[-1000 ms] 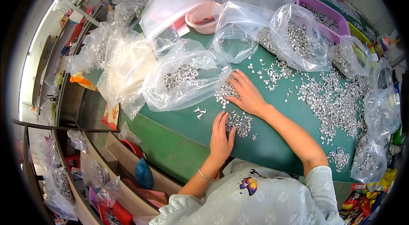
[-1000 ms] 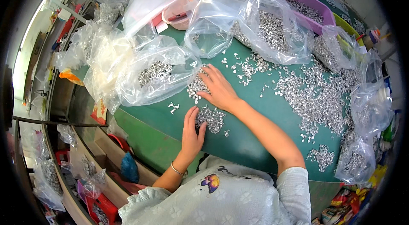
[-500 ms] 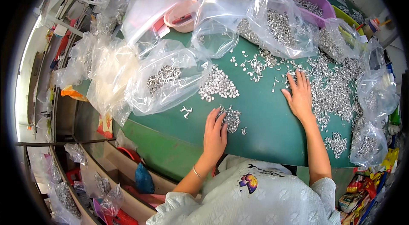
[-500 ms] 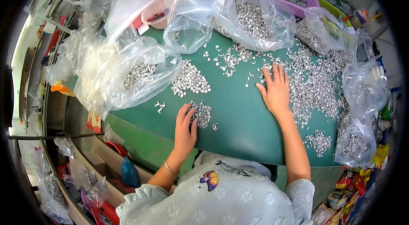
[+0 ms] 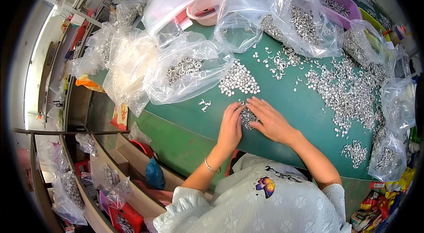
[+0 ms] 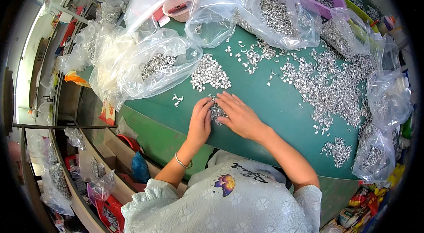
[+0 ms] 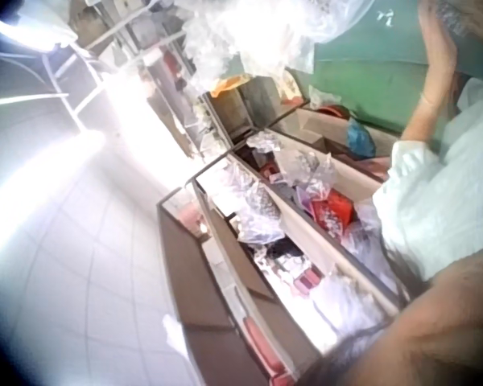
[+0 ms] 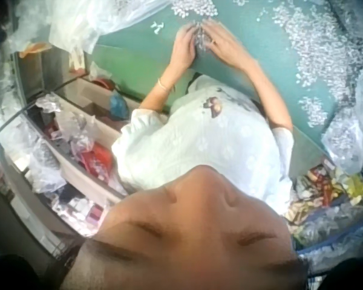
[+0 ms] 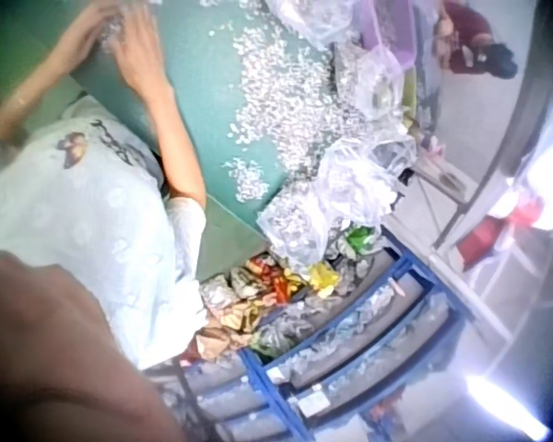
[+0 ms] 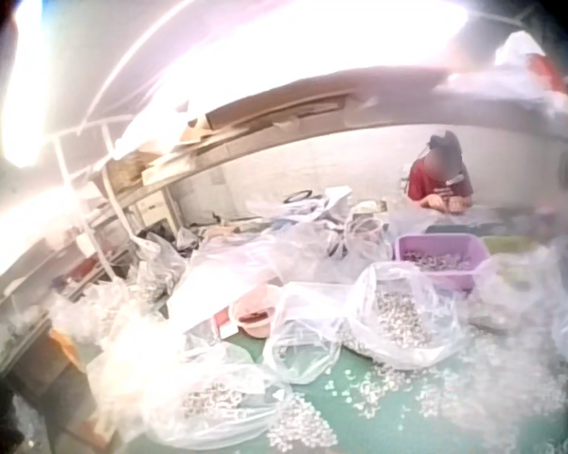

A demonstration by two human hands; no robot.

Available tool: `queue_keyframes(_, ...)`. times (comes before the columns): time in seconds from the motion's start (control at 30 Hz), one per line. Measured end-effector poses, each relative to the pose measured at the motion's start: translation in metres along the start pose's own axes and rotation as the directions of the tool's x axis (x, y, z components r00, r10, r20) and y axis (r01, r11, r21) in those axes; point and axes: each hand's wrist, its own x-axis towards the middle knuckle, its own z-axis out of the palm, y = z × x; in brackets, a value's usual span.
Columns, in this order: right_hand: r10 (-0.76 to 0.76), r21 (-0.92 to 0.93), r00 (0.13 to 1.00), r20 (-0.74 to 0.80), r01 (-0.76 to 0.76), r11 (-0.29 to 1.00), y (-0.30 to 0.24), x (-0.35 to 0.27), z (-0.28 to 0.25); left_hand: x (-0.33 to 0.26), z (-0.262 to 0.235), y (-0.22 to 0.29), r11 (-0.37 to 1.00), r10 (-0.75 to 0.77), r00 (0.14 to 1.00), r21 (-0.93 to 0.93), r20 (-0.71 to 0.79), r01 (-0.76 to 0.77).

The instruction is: The person sorts small metal rings and rivets by hand on a green workbench, moving them into groups and placing some into plastic bags.

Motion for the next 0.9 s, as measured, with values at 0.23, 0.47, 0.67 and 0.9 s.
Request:
queue_keyframes(0.23,0.064,0.160,0.995,0.080,-0.076,0.984,-0.013,-0.022,-0.005,-0.015,-0.003,0.003,0.964,-0.185,0.972,-0.217,-0.145,0.151)
queue_keyframes(0.47,-0.002,0.029,1.000,0.030,0.001,1.000,-0.009,0.003,-0.001,0.009,-0.022,-0.003,0.964,-0.159,0.987,0.220,0.023,0.150)
queue_keyframes(0.67,0.061,0.085,0.997,0.038,-0.064,0.994,-0.004,-0.003,0.000,0.032,-0.028,-0.006,0.952,-0.191,0.969,0.270,0.158,0.144)
queue_keyframes(0.9,0.138,0.359,0.987,-0.085,-0.099,0.928,0.002,0.007,0.001,0.041,-0.025,-0.006,0.980,-0.156,0.980,0.144,0.125,0.138)
